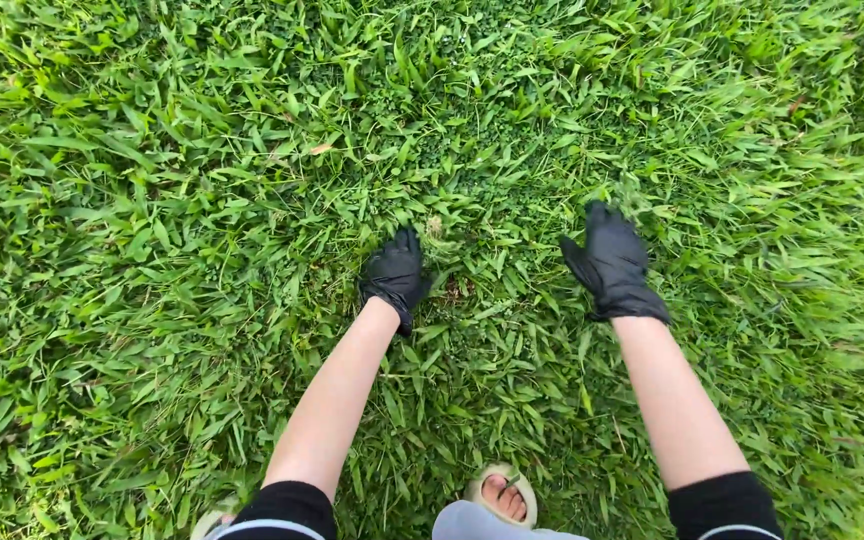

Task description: Manually pulling weeds and unwanted plants from a grassy lawn using hands.

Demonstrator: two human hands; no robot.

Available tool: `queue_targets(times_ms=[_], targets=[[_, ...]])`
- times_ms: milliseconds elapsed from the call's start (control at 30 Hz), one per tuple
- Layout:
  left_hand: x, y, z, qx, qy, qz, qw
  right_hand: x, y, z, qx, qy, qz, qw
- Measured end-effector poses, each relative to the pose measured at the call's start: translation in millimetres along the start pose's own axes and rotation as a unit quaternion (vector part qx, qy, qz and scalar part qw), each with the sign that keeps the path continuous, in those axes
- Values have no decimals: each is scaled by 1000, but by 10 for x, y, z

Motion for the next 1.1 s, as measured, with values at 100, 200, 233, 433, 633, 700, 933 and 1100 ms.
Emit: queue_targets(times_ms=[100,200,233,433,633,700,933,1100], targets=[[811,195,296,1,-96,95,991,259,451,500,-70,-79,1,994],[1044,230,500,-27,-136,73,988,531,880,965,-114,-66,-7,991],[1097,237,473,-78,-64,-16,995,624,1018,1085,-125,-46,-18,991],[1476,105,606,4,-42,221,974,1624,1094,1699,-160,1,-106,981],[1607,65,688,6,-83,218,972,1055,1416,1206,-158,80,-73,981],[1598,60,685,7,-41,207,978,1369,1248,960,-164,53,-11,985],[1377,71,635,22,7,90,996,1139,607,77,-72,53,187,978],[1311,56,619,28,-157,195,968,848,-305,231,77,-4,408,910]])
Point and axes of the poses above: each hand's wrist, its own z-axis towards the middle knuckle, its own x-axis out of the palm, y = z × x, the point moved 8 cm from there along z, towards the middle knuckle, and after that the axes turned 7 degrees about -z, right-handed, at the moved point
